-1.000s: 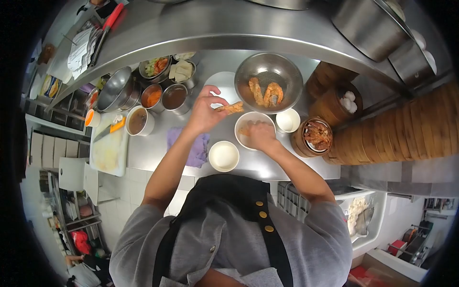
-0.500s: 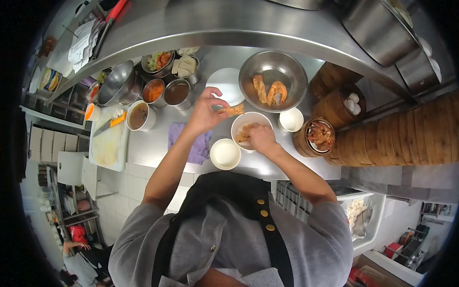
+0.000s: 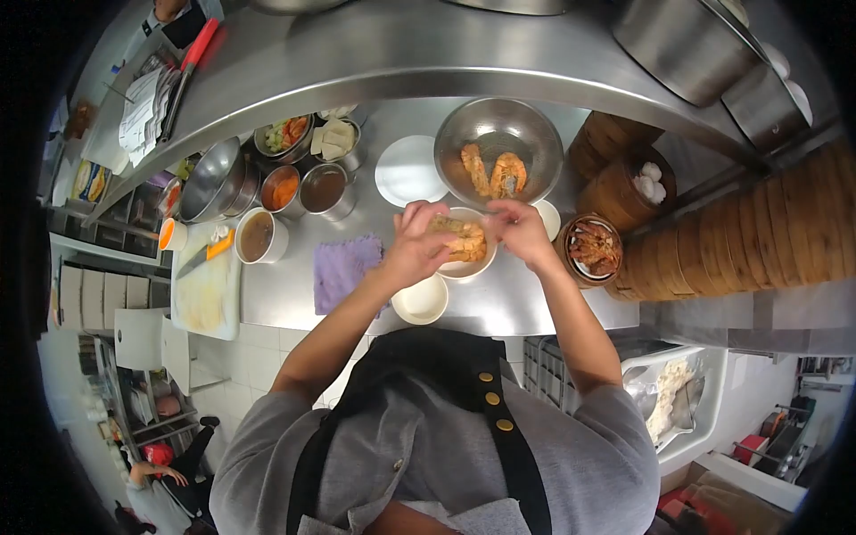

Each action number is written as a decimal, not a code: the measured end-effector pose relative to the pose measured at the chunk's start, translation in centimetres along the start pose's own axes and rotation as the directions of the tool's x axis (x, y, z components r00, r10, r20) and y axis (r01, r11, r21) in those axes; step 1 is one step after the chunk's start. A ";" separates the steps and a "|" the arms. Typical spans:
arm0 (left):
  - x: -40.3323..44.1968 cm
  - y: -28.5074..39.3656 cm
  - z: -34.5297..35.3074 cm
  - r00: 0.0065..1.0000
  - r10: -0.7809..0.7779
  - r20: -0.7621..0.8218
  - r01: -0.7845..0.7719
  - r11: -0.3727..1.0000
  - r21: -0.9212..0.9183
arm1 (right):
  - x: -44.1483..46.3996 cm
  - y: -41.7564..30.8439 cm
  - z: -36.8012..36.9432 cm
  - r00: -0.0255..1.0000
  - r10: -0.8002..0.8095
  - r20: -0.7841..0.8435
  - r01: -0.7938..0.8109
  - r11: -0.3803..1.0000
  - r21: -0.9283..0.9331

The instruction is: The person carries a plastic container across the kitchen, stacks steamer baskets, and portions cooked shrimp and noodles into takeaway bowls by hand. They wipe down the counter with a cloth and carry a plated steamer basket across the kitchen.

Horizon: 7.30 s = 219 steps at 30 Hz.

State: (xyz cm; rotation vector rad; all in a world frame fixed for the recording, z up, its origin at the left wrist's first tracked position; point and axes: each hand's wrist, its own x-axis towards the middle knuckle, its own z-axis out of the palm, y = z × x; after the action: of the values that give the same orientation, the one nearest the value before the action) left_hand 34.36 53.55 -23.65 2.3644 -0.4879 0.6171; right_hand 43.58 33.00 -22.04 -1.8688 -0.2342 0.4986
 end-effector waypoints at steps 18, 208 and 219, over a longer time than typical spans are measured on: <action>1.0 -1.8 -0.2 0.955 -0.191 0.228 0.211 0.975 -0.066 | 10.4 1.6 -3.2 0.948 -0.317 -0.022 0.182 0.598 -0.780; -1.5 -0.9 2.4 0.822 -0.296 0.486 0.115 0.923 0.368 | -1.9 -3.0 -0.4 0.972 -0.084 -0.219 0.117 0.983 0.142; 2.3 -0.2 3.2 0.658 -0.495 0.567 0.189 0.838 0.512 | -5.0 -0.6 -1.4 0.943 0.222 -0.248 -0.045 0.822 0.568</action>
State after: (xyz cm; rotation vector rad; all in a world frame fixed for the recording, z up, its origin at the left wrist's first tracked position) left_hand 37.34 51.22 -24.67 2.9614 -0.1756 -0.4310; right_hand 39.79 30.11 -19.94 -1.3588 0.2396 0.3190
